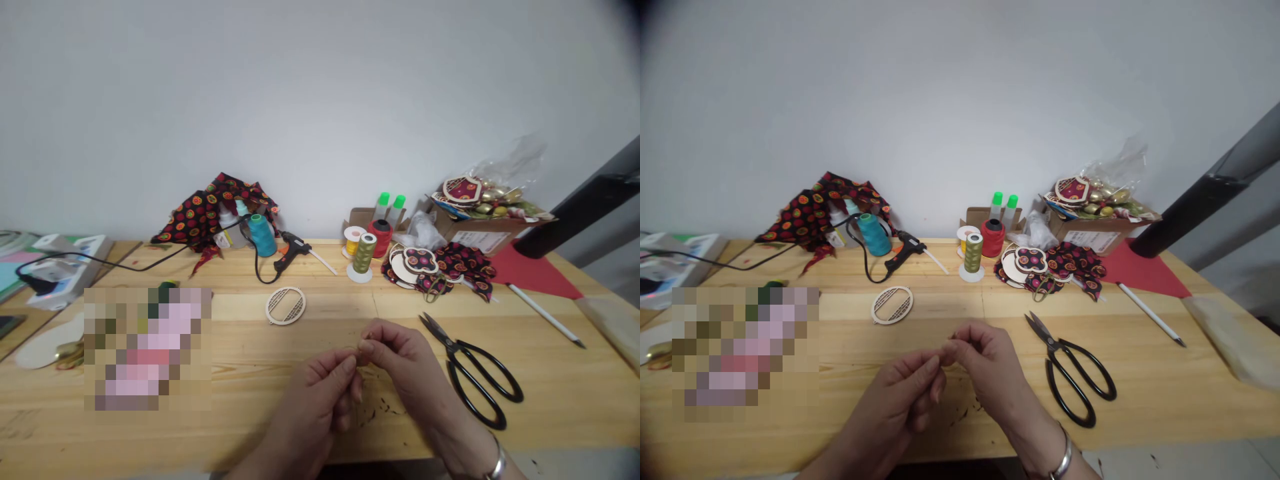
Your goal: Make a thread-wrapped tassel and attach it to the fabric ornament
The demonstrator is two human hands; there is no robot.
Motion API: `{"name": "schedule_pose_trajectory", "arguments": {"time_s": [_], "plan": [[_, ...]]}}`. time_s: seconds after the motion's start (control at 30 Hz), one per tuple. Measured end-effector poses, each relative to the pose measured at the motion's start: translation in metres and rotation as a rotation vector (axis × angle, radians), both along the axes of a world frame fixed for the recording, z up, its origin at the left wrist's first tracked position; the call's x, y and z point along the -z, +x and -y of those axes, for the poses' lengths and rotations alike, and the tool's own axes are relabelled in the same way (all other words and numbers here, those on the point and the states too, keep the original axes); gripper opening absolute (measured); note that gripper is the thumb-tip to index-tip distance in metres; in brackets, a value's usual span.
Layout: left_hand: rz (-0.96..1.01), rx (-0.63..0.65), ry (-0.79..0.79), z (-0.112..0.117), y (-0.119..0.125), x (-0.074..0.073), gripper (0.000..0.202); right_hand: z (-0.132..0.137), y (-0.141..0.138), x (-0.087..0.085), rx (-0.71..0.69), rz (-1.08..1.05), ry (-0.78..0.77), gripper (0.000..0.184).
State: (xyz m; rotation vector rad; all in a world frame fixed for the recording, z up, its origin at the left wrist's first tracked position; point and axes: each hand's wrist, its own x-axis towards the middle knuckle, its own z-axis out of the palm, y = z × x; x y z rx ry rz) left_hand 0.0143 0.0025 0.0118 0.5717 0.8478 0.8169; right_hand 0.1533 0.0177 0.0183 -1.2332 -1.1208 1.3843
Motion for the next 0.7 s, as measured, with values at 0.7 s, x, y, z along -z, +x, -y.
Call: {"name": "schedule_pose_trajectory", "arguments": {"time_s": [0.7], "plan": [[0.134, 0.011, -0.052, 0.0027, -0.0023, 0.0055, 0.023, -0.0014, -0.0017, 0.0004, -0.049, -0.046, 0.009, 0.017]]}}
